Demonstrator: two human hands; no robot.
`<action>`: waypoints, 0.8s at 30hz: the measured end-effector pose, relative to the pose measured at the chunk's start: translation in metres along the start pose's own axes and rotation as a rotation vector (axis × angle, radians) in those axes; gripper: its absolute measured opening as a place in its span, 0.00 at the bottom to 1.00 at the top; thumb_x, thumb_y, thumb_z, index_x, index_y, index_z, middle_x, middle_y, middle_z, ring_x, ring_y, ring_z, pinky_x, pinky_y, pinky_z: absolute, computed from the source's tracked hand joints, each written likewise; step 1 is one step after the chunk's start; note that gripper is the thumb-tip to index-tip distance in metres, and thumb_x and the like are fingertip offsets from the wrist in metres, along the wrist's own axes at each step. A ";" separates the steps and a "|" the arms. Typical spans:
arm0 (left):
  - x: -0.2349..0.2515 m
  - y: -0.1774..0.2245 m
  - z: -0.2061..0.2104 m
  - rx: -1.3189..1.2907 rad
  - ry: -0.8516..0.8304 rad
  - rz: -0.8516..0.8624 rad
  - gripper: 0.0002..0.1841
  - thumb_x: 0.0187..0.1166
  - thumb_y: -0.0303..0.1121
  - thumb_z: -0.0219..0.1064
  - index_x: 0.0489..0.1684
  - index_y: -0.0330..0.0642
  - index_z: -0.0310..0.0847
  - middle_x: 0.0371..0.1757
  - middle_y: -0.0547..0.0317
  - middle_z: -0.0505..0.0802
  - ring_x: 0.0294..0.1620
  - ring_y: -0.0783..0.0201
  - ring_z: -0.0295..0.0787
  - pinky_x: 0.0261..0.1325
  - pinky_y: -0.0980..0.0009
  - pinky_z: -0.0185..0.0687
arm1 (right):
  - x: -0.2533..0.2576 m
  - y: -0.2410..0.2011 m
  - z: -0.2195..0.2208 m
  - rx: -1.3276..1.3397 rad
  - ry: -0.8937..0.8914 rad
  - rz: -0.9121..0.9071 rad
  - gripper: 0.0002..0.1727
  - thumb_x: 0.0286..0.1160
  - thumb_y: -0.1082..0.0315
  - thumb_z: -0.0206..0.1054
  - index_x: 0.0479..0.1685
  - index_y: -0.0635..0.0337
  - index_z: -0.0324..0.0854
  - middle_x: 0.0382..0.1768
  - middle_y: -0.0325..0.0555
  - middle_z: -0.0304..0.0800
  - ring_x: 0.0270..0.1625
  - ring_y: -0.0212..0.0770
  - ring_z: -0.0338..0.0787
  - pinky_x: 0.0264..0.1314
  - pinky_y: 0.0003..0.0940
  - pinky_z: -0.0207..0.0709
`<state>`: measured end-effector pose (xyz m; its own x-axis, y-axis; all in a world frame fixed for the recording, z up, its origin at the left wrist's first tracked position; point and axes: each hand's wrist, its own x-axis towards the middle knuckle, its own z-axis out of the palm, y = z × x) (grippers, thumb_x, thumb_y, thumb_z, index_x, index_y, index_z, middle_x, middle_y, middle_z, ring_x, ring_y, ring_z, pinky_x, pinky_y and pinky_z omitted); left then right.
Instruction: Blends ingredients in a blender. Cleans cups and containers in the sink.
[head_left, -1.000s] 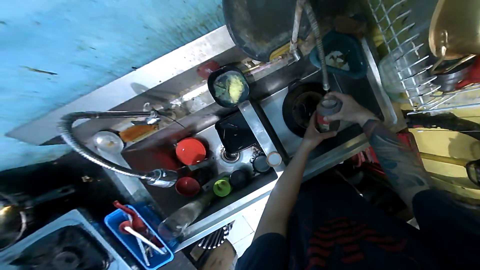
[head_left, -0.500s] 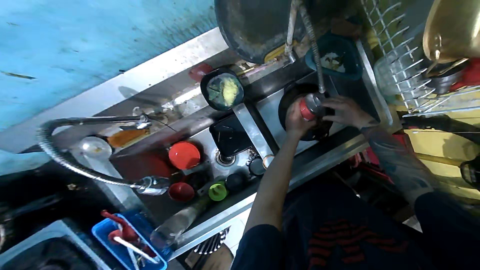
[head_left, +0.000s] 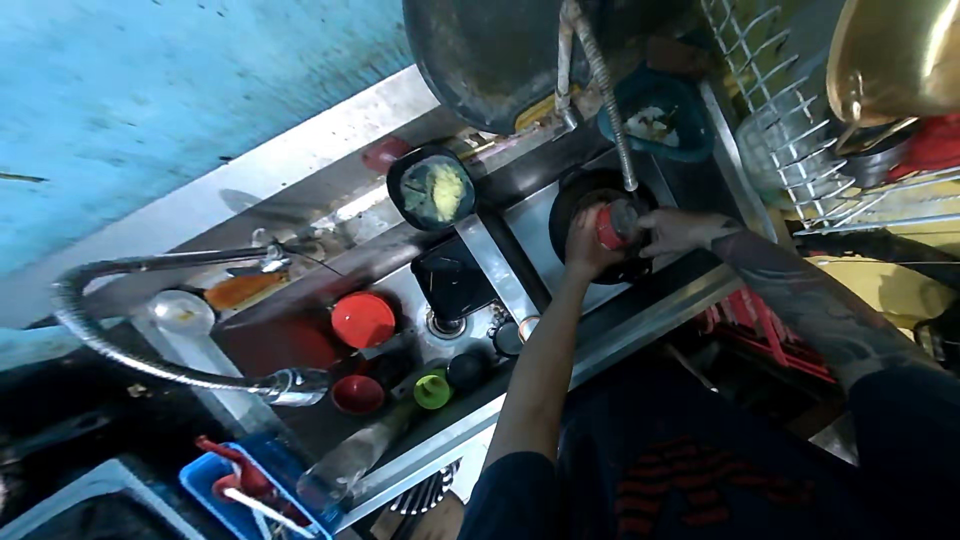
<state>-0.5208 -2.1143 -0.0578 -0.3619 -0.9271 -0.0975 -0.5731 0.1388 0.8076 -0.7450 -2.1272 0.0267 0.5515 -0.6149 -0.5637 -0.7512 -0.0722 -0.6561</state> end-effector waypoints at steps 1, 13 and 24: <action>-0.003 0.002 -0.001 -0.007 -0.019 -0.029 0.56 0.38 0.48 0.94 0.81 0.47 0.72 0.74 0.50 0.85 0.78 0.51 0.78 0.83 0.49 0.71 | 0.000 0.002 -0.006 -0.312 -0.001 -0.037 0.16 0.76 0.64 0.73 0.61 0.55 0.86 0.60 0.49 0.90 0.58 0.53 0.92 0.63 0.60 0.83; -0.014 0.014 0.014 0.004 0.053 -0.033 0.54 0.41 0.45 0.93 0.80 0.48 0.73 0.75 0.51 0.85 0.80 0.48 0.75 0.84 0.48 0.68 | -0.015 0.003 -0.008 -0.502 -0.023 0.057 0.25 0.70 0.76 0.72 0.68 0.50 0.84 0.68 0.49 0.88 0.63 0.57 0.89 0.68 0.64 0.79; -0.015 0.014 0.017 0.016 0.237 -0.048 0.53 0.41 0.46 0.93 0.79 0.47 0.75 0.75 0.50 0.84 0.80 0.47 0.74 0.85 0.47 0.66 | -0.017 -0.042 0.003 0.643 0.044 0.144 0.19 0.85 0.65 0.65 0.72 0.58 0.74 0.56 0.54 0.85 0.40 0.46 0.90 0.44 0.46 0.89</action>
<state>-0.5359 -2.0928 -0.0544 -0.1525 -0.9883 0.0055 -0.5976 0.0966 0.7960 -0.7217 -2.1111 0.0618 0.4359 -0.6156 -0.6566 -0.4426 0.4886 -0.7519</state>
